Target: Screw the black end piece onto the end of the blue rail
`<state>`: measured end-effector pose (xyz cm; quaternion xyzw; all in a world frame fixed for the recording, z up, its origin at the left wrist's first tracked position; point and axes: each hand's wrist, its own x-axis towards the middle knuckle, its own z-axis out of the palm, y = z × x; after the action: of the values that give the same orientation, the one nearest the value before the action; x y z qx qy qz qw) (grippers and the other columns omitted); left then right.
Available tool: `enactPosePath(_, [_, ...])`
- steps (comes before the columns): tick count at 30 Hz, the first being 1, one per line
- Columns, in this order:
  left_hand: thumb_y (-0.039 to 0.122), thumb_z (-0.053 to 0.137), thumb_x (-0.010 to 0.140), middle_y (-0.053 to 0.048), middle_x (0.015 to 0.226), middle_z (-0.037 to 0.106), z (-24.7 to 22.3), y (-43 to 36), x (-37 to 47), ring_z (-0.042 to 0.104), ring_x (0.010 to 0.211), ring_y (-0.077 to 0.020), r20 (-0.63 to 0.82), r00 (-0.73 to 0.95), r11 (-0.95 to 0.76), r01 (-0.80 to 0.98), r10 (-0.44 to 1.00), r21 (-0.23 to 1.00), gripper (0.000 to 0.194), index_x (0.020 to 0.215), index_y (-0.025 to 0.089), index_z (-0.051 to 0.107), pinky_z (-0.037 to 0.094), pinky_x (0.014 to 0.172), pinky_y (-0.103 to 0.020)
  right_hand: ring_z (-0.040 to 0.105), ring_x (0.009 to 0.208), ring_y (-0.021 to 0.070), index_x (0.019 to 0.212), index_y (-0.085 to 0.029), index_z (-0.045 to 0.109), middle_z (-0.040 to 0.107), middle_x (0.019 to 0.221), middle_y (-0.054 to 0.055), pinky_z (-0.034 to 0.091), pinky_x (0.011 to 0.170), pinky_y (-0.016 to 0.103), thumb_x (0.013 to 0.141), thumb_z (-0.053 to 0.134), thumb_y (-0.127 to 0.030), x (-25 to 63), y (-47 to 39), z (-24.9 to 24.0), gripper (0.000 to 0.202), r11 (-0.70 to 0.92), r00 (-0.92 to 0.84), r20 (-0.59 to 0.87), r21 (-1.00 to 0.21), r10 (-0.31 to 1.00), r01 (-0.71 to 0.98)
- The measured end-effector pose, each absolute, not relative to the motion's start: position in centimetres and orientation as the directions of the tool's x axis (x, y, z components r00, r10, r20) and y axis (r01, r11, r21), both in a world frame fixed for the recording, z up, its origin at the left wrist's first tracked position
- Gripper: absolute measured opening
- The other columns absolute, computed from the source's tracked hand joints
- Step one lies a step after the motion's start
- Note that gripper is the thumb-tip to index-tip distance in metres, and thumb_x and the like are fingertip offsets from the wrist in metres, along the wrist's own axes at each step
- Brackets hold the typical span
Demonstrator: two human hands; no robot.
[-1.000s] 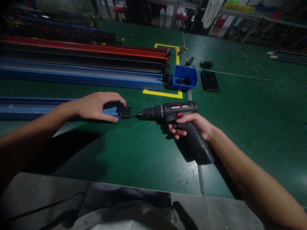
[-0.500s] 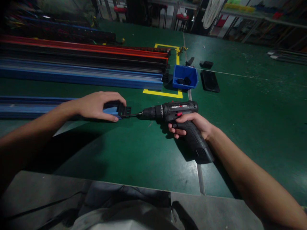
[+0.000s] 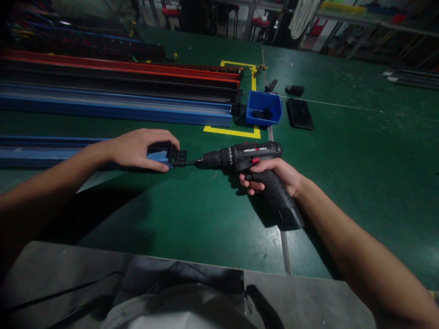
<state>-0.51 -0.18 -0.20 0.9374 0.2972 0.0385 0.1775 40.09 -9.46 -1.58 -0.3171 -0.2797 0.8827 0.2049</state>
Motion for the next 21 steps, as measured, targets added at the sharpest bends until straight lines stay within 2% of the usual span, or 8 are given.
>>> enactPosePath(9, [0.06, 0.074, 0.078, -0.005, 0.128, 0.068, -0.18, -0.18, -0.47, 0.065, 0.111, -0.0259, -0.035, 0.818, -0.757, 0.547, 0.574, 0.357, 0.062, 0.129, 0.026, 0.064, 0.046, 0.093, -0.034, 0.059, 0.055, 0.0085, 0.103, -0.001, 0.071, 0.072, 0.091, 0.014, 0.062, 0.076, 0.03, 0.089, 0.064, -0.017, 40.07, -9.46, -1.41, 0.022, -0.782, -0.705, -0.471, -0.593, 0.53, -0.191])
enactPosePath(21, [0.061, 0.072, 0.081, -0.006, 0.128, 0.068, 0.07, -0.37, -0.38, 0.065, 0.111, -0.026, -0.045, 0.819, -0.759, 0.55, 0.572, 0.348, 0.06, 0.128, 0.026, 0.064, 0.046, 0.092, -0.033, 0.059, 0.056, 0.0081, 0.104, -0.002, 0.07, 0.073, 0.091, 0.013, 0.062, 0.075, 0.03, 0.089, 0.063, -0.017, 40.01, -9.41, -1.66, 0.022, -0.76, -0.71, -0.451, -0.623, 0.541, -0.184])
